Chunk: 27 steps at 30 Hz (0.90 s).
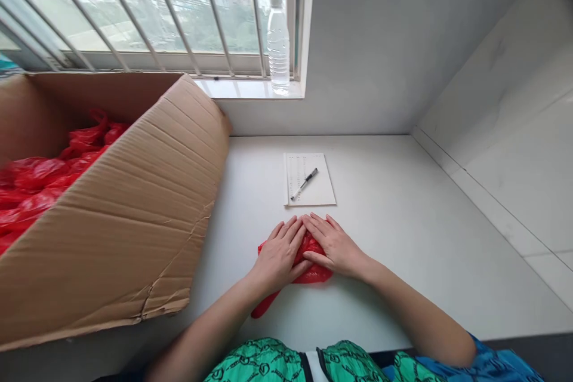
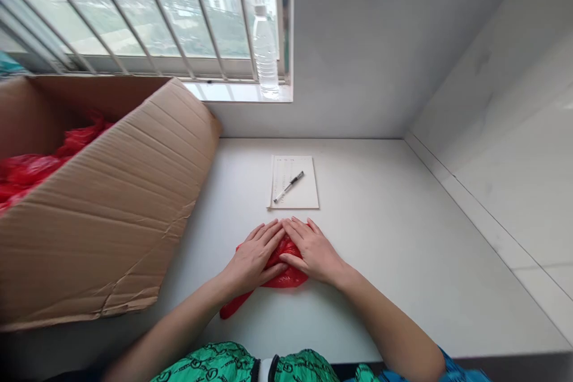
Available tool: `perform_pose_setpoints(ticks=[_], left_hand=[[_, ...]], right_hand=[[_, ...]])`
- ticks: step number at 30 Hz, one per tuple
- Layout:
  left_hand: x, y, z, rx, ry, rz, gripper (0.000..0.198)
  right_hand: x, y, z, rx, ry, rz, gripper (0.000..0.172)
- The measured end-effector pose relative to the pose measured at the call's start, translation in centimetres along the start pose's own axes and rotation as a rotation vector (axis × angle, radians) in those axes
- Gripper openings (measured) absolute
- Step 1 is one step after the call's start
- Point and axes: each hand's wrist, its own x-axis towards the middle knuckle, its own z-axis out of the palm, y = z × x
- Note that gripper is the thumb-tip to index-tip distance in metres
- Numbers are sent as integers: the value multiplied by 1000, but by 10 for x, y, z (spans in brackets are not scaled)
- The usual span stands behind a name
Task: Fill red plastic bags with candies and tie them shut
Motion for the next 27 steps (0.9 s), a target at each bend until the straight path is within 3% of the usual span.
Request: perform_pose_setpoints(ticks=[6, 9, 14, 17, 21, 24, 27], left_hand=[[-6, 13, -24, -91, 181, -47, 54], [-9, 22, -20, -66, 196, -24, 56], [-18, 28, 8, 92, 86, 34, 81], [-18, 28, 14, 132, 99, 56, 74], [-19, 27, 6, 141, 161, 55, 64], [-24, 26, 1, 134, 137, 22, 63], [-34, 29, -5, 169, 80, -25, 34]], right_hand=[[-15, 23, -16, 17, 244, 21, 58], [-19, 35, -18, 11, 312, 26, 54], [-18, 39, -9, 24, 307, -28, 50], [-16, 37, -3, 31, 278, -45, 47], [-17, 39, -4, 29, 268, -49, 45], [-19, 41, -6, 30, 302, -37, 46], [-22, 42, -7, 39, 302, -32, 45]])
